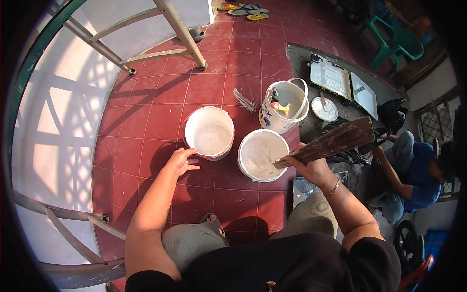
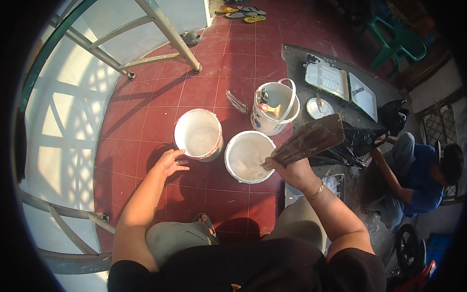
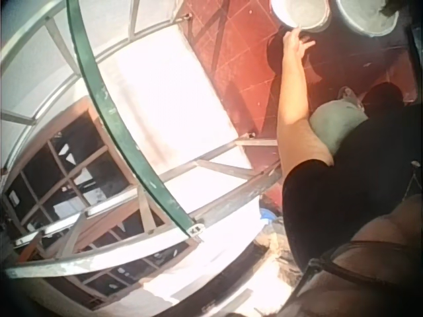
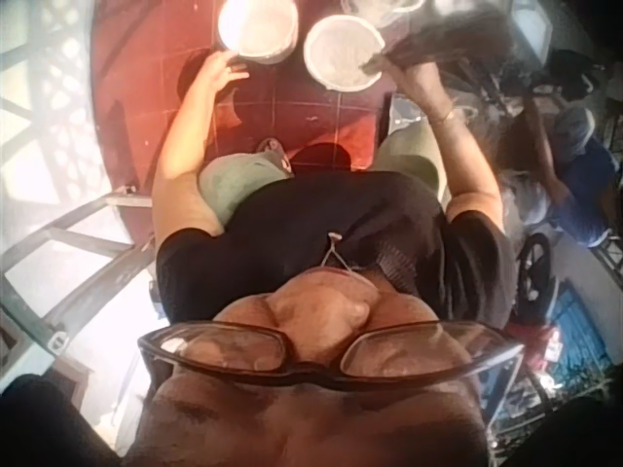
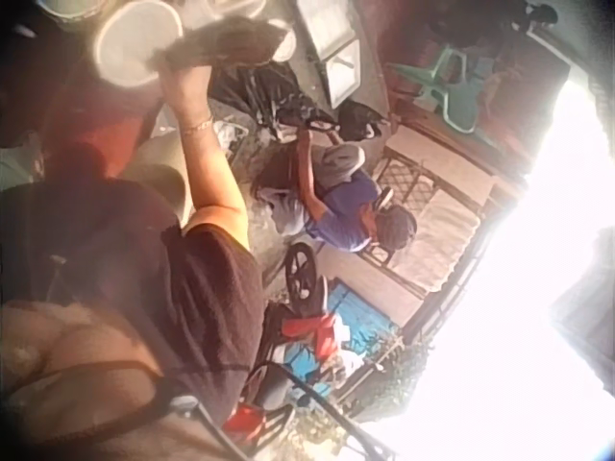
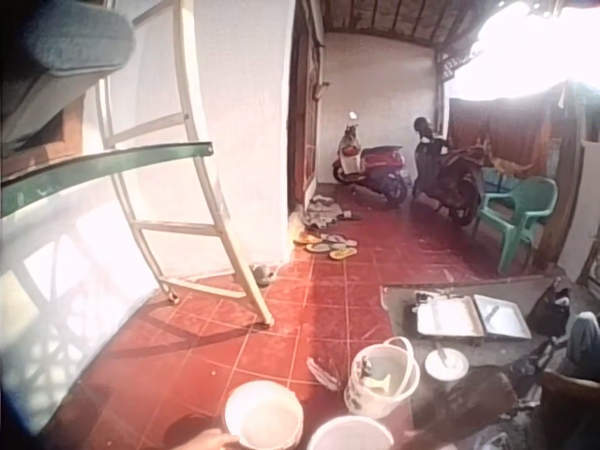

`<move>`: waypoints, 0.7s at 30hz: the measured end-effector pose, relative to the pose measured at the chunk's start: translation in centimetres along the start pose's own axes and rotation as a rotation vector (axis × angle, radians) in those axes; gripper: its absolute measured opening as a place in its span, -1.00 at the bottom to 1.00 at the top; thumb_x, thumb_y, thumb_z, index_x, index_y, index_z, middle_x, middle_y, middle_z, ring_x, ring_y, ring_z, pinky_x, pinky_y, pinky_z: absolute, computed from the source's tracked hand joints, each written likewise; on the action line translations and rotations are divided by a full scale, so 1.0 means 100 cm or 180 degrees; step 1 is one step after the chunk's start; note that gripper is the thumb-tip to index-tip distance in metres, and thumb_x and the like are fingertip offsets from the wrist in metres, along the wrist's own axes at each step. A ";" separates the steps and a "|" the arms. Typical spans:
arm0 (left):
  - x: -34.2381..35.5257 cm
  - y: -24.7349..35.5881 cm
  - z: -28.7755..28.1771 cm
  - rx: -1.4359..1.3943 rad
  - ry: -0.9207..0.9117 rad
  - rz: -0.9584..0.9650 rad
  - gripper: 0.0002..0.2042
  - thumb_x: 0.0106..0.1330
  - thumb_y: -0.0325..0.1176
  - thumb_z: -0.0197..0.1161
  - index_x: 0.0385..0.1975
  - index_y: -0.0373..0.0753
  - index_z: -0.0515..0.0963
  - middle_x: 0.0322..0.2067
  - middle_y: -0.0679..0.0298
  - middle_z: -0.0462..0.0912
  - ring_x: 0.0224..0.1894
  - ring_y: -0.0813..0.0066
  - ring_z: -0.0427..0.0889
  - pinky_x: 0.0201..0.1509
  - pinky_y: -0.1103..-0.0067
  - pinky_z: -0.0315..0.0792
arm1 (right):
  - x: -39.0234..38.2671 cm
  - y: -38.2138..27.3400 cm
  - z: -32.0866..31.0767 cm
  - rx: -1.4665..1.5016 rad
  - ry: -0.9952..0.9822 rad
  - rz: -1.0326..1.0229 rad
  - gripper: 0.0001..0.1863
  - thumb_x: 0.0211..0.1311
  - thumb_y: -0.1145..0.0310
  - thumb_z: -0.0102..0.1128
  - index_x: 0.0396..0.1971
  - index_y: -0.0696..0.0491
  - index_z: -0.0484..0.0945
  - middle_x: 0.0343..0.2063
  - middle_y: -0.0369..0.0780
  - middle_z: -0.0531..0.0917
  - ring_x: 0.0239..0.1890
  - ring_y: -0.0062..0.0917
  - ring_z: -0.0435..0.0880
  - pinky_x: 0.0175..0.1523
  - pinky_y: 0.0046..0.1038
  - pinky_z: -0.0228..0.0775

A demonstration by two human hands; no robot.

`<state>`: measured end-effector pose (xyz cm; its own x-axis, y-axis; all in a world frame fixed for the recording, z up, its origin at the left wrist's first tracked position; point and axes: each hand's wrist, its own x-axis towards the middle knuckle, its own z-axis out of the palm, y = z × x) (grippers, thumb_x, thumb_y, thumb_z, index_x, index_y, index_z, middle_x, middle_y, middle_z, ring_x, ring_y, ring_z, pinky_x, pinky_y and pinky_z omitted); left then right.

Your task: The person mixes white paint in a bucket using a wooden stick, pours liquid between buckets, and unties a plastic bag containing white powder.

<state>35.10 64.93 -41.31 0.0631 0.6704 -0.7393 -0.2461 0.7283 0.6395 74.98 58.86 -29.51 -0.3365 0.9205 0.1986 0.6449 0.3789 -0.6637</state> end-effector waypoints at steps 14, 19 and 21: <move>-0.009 -0.001 -0.025 0.0088 -0.0363 0.0190 -0.85 0.06 -0.52 0.13 -0.37 -0.43 0.47 -0.29 0.07 0.56 -0.20 0.19 0.63 0.01 0.14 0.55 | 0.033 -0.007 0.003 0.0132 0.0232 -0.0121 -0.81 0.14 0.36 0.30 -0.48 0.14 0.50 -0.51 -0.18 0.60 -0.45 -0.38 0.60 -0.28 -0.40 0.44; -0.011 -0.009 -0.040 0.0080 -0.0439 -0.0057 -0.69 0.02 -0.61 0.13 -0.19 -0.49 0.35 -0.20 0.03 0.52 -0.17 0.20 0.62 0.01 0.14 0.55 | 0.011 -0.005 -0.002 0.0142 -0.0025 0.0110 -0.81 0.12 0.37 0.33 -0.38 0.15 0.54 -0.53 -0.20 0.61 -0.47 -0.47 0.61 -0.30 -0.45 0.45; -0.011 -0.011 -0.043 0.0149 -0.0336 -0.0069 -0.60 0.02 -0.60 0.14 -0.08 -0.50 0.29 -0.14 0.01 0.49 -0.09 0.17 0.58 0.02 0.13 0.54 | 0.003 -0.007 0.000 0.0287 -0.0047 0.0078 -0.82 0.12 0.39 0.33 -0.35 0.16 0.56 -0.53 -0.22 0.61 -0.46 -0.54 0.61 -0.29 -0.51 0.46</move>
<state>31.17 62.82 -42.06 0.1700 0.6638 -0.7283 -0.1983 0.7470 0.6345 74.47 58.90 -28.98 -0.3318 0.9277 0.1713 0.5889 0.3455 -0.7306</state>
